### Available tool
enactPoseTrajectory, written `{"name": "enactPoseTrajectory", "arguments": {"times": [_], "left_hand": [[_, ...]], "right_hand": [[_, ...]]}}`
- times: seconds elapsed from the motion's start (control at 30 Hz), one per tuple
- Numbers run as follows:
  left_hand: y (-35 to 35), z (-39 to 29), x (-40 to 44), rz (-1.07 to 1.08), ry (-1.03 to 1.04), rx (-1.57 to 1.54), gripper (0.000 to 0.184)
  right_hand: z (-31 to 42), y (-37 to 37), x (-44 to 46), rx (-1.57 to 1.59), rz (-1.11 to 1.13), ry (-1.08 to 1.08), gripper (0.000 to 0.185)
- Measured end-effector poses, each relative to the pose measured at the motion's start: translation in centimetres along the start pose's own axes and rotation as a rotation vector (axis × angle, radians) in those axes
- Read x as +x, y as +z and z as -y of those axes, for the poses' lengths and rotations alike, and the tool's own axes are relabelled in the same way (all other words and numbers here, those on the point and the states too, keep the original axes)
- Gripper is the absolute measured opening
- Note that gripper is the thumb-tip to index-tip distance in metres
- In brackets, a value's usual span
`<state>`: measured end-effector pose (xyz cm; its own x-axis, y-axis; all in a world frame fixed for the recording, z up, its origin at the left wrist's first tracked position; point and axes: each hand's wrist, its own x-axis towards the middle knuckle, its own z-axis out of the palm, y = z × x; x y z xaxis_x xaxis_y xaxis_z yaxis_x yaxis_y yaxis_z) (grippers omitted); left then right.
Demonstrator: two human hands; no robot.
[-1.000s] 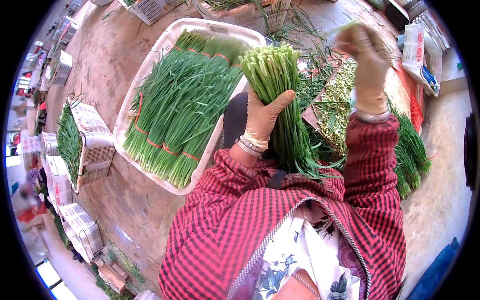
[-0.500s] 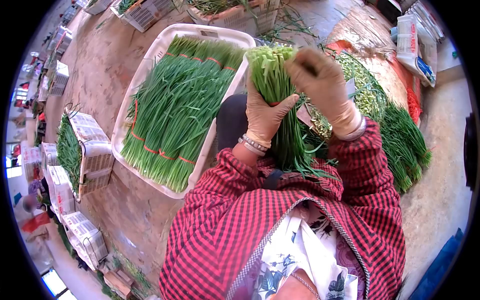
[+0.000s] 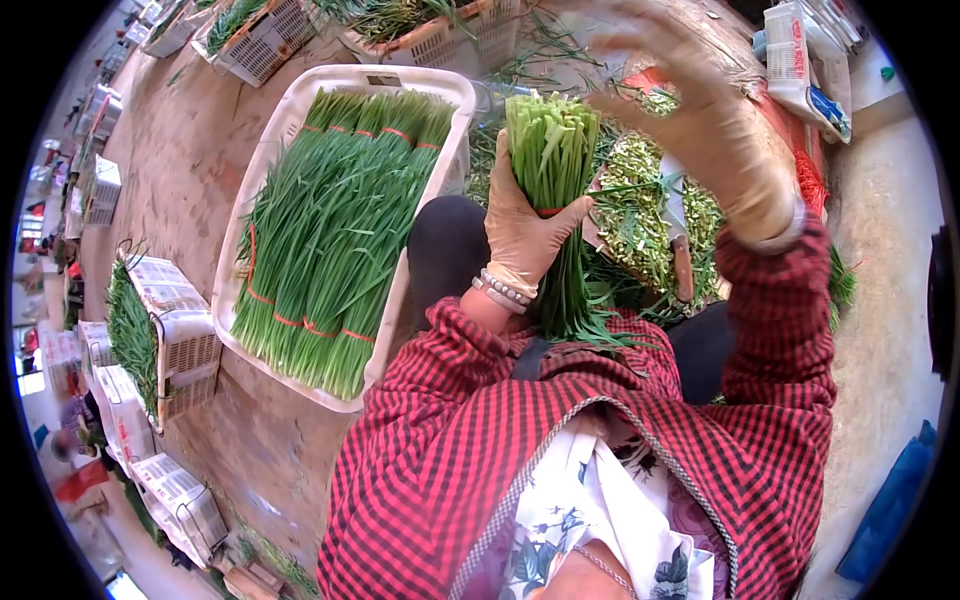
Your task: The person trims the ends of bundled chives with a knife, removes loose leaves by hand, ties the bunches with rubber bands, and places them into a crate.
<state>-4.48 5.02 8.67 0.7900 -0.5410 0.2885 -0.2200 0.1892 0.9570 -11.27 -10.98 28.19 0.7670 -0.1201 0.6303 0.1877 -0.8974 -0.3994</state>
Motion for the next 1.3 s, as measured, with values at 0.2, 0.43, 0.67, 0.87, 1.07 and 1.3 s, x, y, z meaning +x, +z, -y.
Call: {"name": "enactPoseTrajectory", "arguments": {"times": [0.2,0.43,0.67,0.87,1.07,1.3], "left_hand": [[0.2,-0.7,-0.6,0.015,-0.001,-0.038,0.113],[0.8,-0.6,-0.5,0.039,0.044,0.019,0.112],[1.2,-0.8,-0.6,0.096,-0.007,-0.063,0.112],[1.4,-0.8,-0.6,0.114,0.061,-0.058,0.113],[1.1,-0.6,-0.6,0.085,0.054,0.022,0.113],[1.1,-1.6,-0.7,0.137,0.018,-0.131,0.101]], "right_hand": [[0.5,5.2,-2.5,-0.070,0.216,0.001,0.031],[-0.2,5.5,-3.3,0.110,0.173,0.036,0.026],[0.0,4.4,-2.9,0.218,0.134,0.094,0.018],[1.0,-3.6,2.4,0.301,-0.374,0.241,0.008],[-4.2,-13.1,4.2,-0.578,-0.708,-0.155,0.021],[0.8,1.3,-3.9,-0.166,0.240,-0.093,0.030]]}}
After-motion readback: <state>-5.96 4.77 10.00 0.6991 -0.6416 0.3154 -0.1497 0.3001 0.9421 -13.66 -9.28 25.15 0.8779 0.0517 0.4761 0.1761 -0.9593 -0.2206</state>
